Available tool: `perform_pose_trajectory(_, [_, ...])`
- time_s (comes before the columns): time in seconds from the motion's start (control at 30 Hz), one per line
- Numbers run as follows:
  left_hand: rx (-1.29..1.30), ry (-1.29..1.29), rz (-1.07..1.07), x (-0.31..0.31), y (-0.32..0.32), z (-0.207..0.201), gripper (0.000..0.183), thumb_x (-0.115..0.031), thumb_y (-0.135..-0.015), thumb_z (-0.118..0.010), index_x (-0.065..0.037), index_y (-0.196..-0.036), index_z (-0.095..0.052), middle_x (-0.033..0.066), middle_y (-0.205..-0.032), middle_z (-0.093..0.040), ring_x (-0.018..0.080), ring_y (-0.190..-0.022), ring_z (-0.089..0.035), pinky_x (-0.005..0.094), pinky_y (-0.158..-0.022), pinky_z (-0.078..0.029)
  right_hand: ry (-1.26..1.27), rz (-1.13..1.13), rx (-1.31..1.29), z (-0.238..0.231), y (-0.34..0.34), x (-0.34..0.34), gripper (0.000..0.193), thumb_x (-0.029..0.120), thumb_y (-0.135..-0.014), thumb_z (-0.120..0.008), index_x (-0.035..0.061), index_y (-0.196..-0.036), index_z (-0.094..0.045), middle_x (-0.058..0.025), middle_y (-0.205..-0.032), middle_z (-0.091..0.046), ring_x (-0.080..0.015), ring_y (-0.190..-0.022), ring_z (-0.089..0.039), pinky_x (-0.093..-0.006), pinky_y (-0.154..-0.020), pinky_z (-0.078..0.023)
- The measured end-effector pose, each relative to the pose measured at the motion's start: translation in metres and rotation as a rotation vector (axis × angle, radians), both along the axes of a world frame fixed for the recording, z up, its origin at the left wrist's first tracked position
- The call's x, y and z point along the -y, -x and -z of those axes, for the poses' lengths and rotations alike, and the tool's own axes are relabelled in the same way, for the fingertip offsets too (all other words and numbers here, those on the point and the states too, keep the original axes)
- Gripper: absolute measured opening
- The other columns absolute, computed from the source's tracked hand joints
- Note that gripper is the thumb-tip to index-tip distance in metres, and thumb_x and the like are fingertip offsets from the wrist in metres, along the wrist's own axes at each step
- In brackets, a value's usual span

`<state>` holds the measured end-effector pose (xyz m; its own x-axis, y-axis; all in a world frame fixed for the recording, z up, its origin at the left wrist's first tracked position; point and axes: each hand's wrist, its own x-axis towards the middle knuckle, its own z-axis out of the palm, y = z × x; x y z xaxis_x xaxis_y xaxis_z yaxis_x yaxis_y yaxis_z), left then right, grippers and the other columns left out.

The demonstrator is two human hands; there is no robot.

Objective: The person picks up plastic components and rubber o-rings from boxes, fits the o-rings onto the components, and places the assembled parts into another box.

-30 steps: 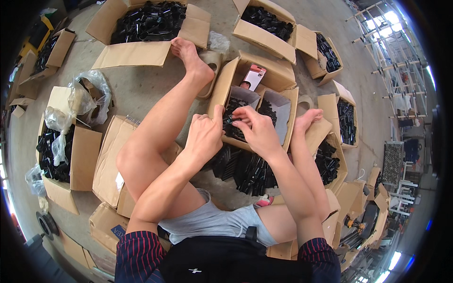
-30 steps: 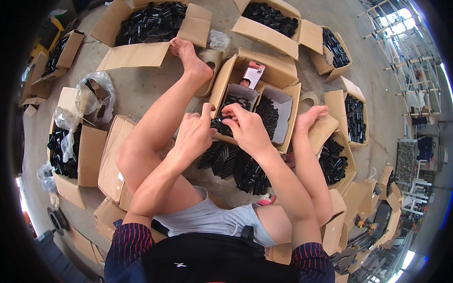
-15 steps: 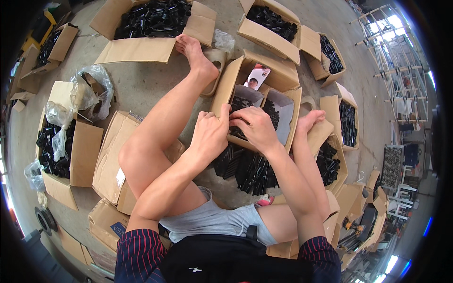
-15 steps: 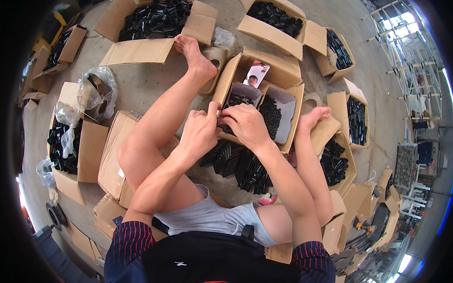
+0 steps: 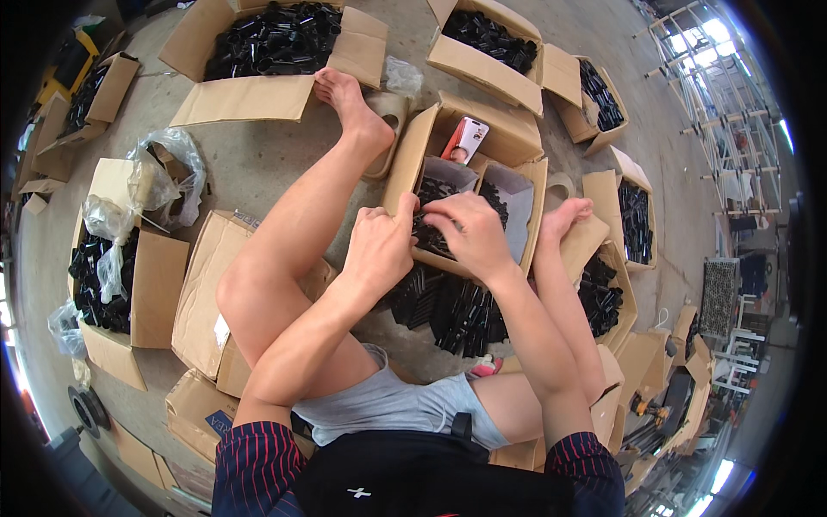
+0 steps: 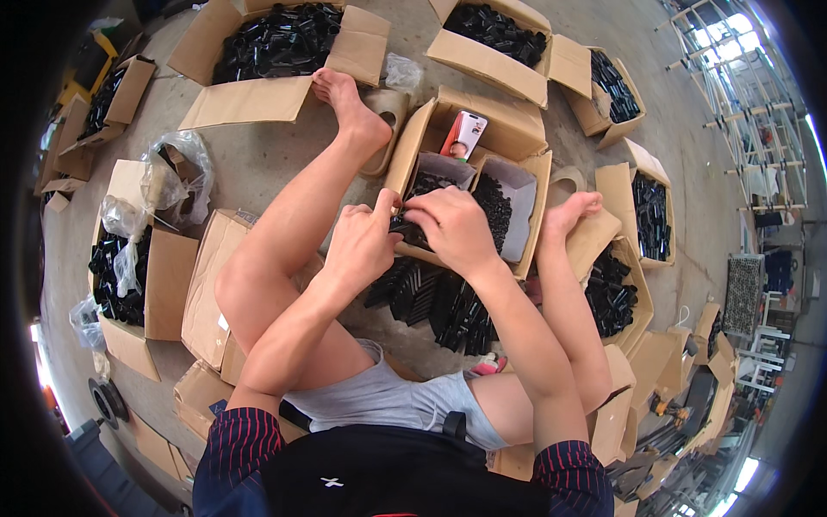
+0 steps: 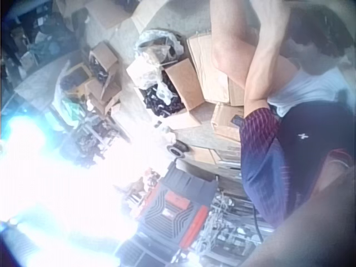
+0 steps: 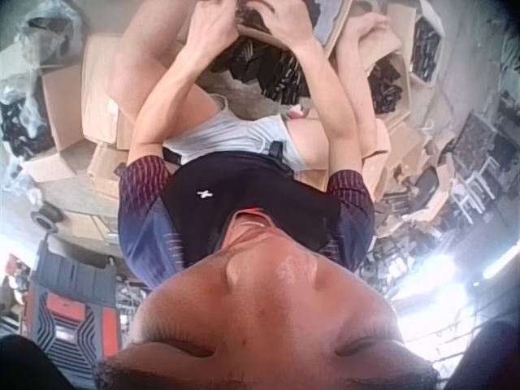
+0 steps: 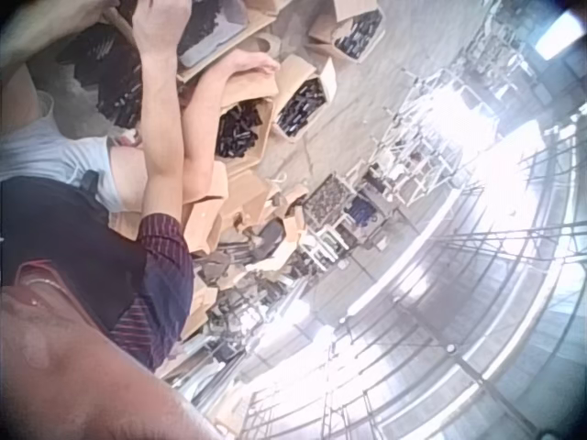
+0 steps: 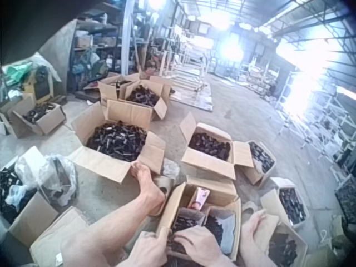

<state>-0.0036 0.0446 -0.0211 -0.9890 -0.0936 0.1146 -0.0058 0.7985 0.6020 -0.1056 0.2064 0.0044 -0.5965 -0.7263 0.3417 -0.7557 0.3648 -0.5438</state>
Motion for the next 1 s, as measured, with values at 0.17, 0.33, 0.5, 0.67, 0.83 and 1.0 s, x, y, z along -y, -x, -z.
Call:
perform_pose_trajectory(0.17, [0.073, -0.303, -0.089, 0.006, 0.002, -0.02, 0.046, -0.01, -0.079, -0.079, -0.011, -0.118, -0.054, 0.0177, -0.1, -0.073, 0.0375, -0.088, -0.07, 0.0463, -0.082, -0.051, 0.268, 0.537, 0.493, 0.01, 0.004, -0.029, 0.029, 0.023, -0.094, -0.074, 0.0019, -0.113, -0.069, -0.0072, -0.098, -0.072, -0.0108, -0.094, -0.065, -0.0266, -0.081, -0.05])
perform_pose_trajectory(0.33, [0.189, -0.919, -0.157, 0.009, 0.008, -0.02, 0.036, -0.004, -0.089, -0.075, -0.002, -0.119, -0.056, 0.0129, -0.102, -0.075, 0.0161, -0.088, -0.07, 0.0283, -0.077, -0.053, 0.562, 0.357, 1.266, 0.031, -0.022, -0.042, 0.057, 0.032, -0.098, -0.07, 0.0021, -0.141, -0.048, -0.0102, -0.125, -0.063, -0.0166, -0.106, -0.063, -0.0343, -0.091, -0.054])
perform_pose_trajectory(0.5, [0.214, -1.248, -0.089, 0.006, 0.011, -0.01, 0.029, -0.001, -0.094, -0.07, 0.002, -0.118, -0.054, 0.0117, -0.105, -0.073, 0.0093, -0.094, -0.067, 0.0227, -0.082, -0.052, 0.698, 0.244, 1.308, 0.016, -0.027, -0.035, 0.048, 0.013, -0.096, -0.071, -0.0032, -0.137, -0.052, -0.0107, -0.114, -0.068, -0.0173, -0.097, -0.068, -0.0295, -0.086, -0.056])
perform_pose_trajectory(0.67, [0.096, -1.349, -0.05, -0.003, 0.012, -0.012, 0.027, -0.001, -0.093, -0.07, 0.003, -0.116, -0.057, 0.0117, -0.106, -0.074, 0.0092, -0.096, -0.067, 0.0222, -0.083, -0.052, 0.765, 0.297, 1.296, 0.006, -0.027, -0.038, 0.049, 0.006, -0.094, -0.072, -0.0044, -0.138, -0.052, -0.0102, -0.109, -0.07, -0.0159, -0.091, -0.068, -0.0277, -0.084, -0.056])
perform_pose_trajectory(0.83, [-0.061, -1.237, -0.094, -0.015, 0.008, -0.001, 0.026, -0.002, -0.091, -0.072, 0.004, -0.114, -0.062, 0.0132, -0.107, -0.075, 0.0146, -0.101, -0.069, 0.0266, -0.087, -0.053, 0.737, 0.253, 1.314, 0.009, -0.025, -0.046, 0.053, 0.004, -0.092, -0.072, -0.0031, -0.14, -0.05, -0.0102, -0.109, -0.07, -0.0153, -0.09, -0.068, -0.0272, -0.082, -0.055])
perform_pose_trajectory(1.0, [-0.09, -1.032, -0.091, -0.017, 0.002, -0.017, 0.026, -0.005, -0.089, -0.074, 0.002, -0.112, -0.065, 0.0167, -0.106, -0.076, 0.0166, -0.103, -0.072, 0.0297, -0.088, -0.053, 0.723, 0.134, 1.312, 0.014, -0.016, -0.065, 0.059, 0.001, -0.088, -0.075, 0.0007, -0.141, -0.049, -0.0088, -0.113, -0.068, -0.0156, -0.091, -0.068, -0.0267, -0.079, -0.054])
